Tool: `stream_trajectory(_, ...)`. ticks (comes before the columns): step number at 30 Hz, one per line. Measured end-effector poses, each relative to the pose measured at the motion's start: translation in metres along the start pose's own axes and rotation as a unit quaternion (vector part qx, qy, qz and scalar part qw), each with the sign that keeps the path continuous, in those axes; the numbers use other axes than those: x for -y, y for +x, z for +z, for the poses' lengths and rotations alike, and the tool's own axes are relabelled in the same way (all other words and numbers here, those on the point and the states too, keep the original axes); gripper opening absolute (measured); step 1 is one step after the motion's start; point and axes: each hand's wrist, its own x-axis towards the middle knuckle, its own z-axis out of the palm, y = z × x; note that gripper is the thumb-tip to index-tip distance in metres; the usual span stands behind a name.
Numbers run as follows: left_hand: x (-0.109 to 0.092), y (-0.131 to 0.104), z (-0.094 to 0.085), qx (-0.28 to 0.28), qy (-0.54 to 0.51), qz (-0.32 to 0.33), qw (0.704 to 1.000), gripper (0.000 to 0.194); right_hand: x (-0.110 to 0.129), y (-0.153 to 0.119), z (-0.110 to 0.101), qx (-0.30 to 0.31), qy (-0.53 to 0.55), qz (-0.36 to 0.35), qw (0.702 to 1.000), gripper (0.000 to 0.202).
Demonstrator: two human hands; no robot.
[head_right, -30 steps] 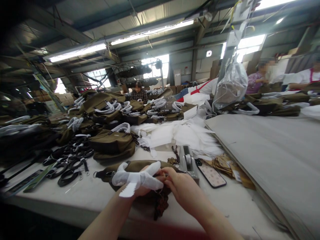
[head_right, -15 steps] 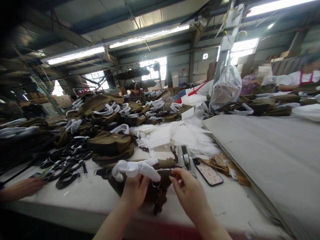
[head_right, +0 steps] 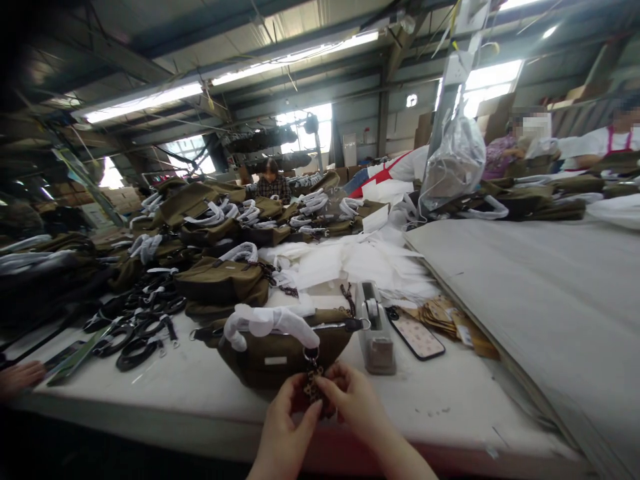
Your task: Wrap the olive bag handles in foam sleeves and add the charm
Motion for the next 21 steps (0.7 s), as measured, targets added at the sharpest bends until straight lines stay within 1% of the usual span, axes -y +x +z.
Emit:
stream_trajectory(2,-0.003,0.004,-0.006,0.034,-0.004,-0.029,0.999,0.029,0.003,-0.003,-0.003,0.027,0.012,-0.005,1.000,0.038)
stream_trajectory(4,-0.007,0.008,-0.014,0.049,-0.001,-0.039,0.998,0.025,0.009,-0.007,-0.008,0.022,0.008,-0.018,1.000,0.034)
stream_trajectory(7,-0.017,0.009,-0.024,0.026,0.006,-0.041,0.999,0.029,0.016,-0.010,-0.011,0.008,-0.004,-0.037,0.999,0.028)
stream_trajectory(9,-0.025,0.006,-0.026,0.011,0.043,-0.020,0.999,0.032,0.018,-0.012,-0.007,0.010,-0.034,-0.063,0.997,0.026)
stream_trajectory(11,-0.029,0.002,-0.025,0.009,0.118,0.034,0.992,0.031,0.017,-0.012,-0.001,0.022,-0.069,-0.082,0.994,0.028)
stream_trajectory(12,-0.029,0.000,-0.024,0.011,0.167,0.065,0.984,0.029,0.016,-0.012,0.003,0.026,-0.084,-0.088,0.992,0.029)
stream_trajectory(14,-0.024,-0.002,-0.021,0.014,0.273,0.113,0.955,0.029,0.011,-0.012,0.006,0.029,-0.102,-0.092,0.990,0.031)
stream_trajectory(16,-0.016,-0.003,-0.021,0.002,0.352,0.124,0.928,0.031,0.007,-0.014,0.003,0.029,-0.118,-0.097,0.988,0.033)
stream_trajectory(17,-0.011,-0.003,-0.022,-0.003,0.372,0.118,0.921,0.033,0.005,-0.017,-0.001,0.029,-0.130,-0.098,0.986,0.033)
stream_trajectory(19,-0.004,-0.002,-0.024,-0.013,0.377,0.096,0.921,0.034,0.002,-0.026,-0.013,0.013,-0.159,-0.089,0.983,0.030)
stream_trajectory(21,0.000,-0.001,-0.027,-0.019,0.359,0.072,0.930,0.034,-0.001,-0.038,-0.028,-0.029,-0.192,-0.073,0.978,0.026)
